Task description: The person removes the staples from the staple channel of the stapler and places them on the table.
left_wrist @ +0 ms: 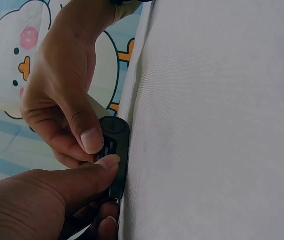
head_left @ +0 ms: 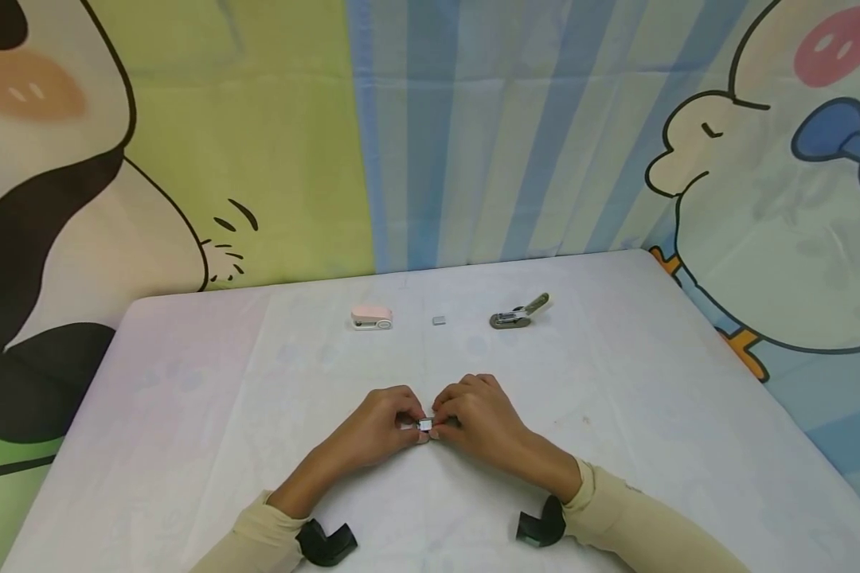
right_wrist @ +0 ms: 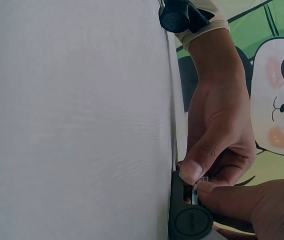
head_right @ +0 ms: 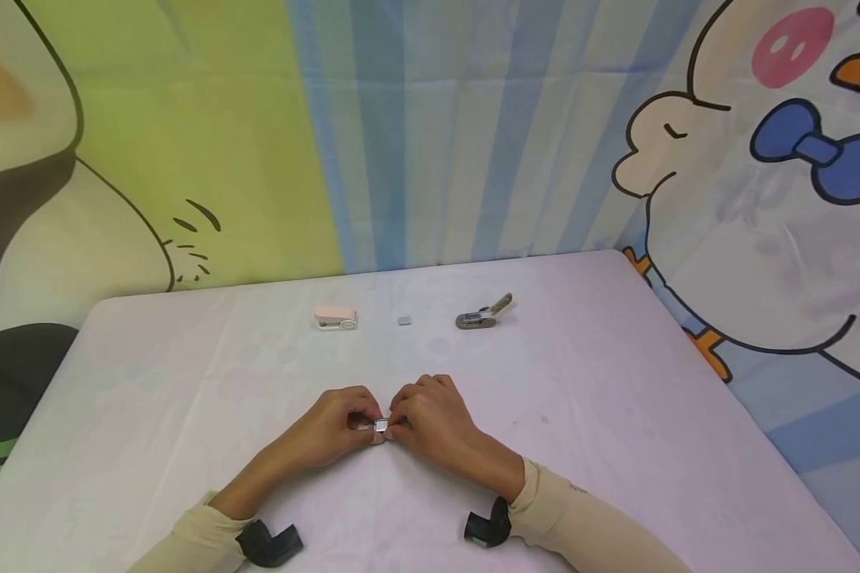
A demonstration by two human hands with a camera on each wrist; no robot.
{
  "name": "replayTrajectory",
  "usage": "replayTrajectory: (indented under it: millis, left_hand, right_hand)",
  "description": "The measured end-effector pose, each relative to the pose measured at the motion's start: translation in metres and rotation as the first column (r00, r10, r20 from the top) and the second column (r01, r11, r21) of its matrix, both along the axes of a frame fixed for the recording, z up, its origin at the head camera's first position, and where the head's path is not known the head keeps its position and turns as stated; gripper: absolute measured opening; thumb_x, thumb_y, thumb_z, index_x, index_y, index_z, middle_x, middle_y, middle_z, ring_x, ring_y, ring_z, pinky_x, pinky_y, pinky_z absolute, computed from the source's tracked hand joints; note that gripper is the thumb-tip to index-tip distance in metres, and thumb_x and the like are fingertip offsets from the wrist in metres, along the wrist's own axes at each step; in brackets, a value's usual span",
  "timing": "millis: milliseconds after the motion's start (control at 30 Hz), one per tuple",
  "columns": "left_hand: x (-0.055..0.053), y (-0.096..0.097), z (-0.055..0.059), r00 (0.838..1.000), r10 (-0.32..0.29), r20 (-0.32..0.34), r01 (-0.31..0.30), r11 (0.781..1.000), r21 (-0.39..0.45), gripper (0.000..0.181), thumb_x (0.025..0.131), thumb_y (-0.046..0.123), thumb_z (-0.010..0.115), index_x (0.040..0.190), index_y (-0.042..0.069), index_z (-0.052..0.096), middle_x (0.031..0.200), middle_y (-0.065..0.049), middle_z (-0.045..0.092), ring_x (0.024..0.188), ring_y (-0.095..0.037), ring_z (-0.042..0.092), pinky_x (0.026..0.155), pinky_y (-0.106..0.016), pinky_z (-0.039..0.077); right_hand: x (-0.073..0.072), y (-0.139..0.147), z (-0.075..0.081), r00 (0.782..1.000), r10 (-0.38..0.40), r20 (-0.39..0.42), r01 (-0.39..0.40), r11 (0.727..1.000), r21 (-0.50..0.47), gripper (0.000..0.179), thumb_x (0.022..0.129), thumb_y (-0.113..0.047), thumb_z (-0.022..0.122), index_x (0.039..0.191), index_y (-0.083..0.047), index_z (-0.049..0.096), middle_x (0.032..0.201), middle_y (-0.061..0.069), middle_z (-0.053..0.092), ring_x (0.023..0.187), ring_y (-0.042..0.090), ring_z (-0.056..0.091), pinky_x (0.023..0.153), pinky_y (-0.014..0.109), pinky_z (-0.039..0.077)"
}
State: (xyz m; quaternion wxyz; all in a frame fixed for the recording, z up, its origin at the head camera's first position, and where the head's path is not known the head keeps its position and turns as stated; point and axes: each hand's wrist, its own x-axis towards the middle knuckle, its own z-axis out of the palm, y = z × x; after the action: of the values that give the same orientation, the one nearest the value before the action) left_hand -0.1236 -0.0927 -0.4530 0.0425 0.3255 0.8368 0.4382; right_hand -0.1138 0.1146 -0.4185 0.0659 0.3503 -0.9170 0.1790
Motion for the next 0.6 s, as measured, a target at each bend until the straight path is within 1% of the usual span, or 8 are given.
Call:
replayTrajectory:
  millis: [133,333,433,600]
  left_hand:
    - [0.0004,-0.0001,0.0,1.0,0.003,-0.008,-0.003,1.0,-0.008,0.014,0.076,0.002,0.08,0.085,0.009,0.071,0.088,0.006,0.061,0.078,-0.006,0.058,0.069,-0.023,0.05]
    - [0.0009,0.0005,0.0011,1.0,0.005,-0.007,-0.005,1.0,0.001,0.014,0.076,0.002,0.081,0.083,0.01,0.071,0.086,0.007,0.06,0.077,-0.006,0.059,0.069,-0.023,0.05]
    - [0.0008,0.0011,0.0018,1.0,0.008,0.005,-0.008,1.0,-0.006,0.014,0.076,0.004,0.081,0.083,0.011,0.071,0.087,0.008,0.06,0.078,-0.007,0.059,0.069,-0.023,0.05]
    - [0.0004,0.0018,0.0026,1.0,0.017,0.013,-0.016,1.0,-0.025,0.013,0.077,0.007,0.081,0.083,0.012,0.071,0.087,0.008,0.06,0.078,-0.007,0.059,0.069,-0.023,0.05]
  right_hand:
    - [-0.0004,-0.0007,-0.0003,1.0,0.018,-0.005,-0.018,1.0,-0.015,0.009,0.077,-0.027,0.083,0.08,-0.021,0.077,0.092,-0.01,0.069,0.085,0.012,0.055,0.087,0.04,0.038]
    - [-0.0017,-0.001,-0.0025,1.0,-0.007,-0.014,0.006,0.998,-0.062,0.012,0.075,-0.027,0.085,0.08,-0.023,0.074,0.084,-0.013,0.067,0.081,0.01,0.055,0.086,0.04,0.039]
    - [-0.0023,-0.0008,-0.0032,1.0,-0.015,-0.019,0.014,0.998,-0.069,0.015,0.074,-0.027,0.086,0.083,-0.022,0.075,0.084,-0.013,0.068,0.079,0.01,0.055,0.086,0.04,0.039]
    - [-0.0022,-0.0008,-0.0024,0.999,0.01,-0.043,-0.013,0.998,-0.054,0.016,0.075,-0.025,0.085,0.088,-0.02,0.078,0.086,-0.011,0.069,0.086,0.012,0.057,0.09,0.042,0.037]
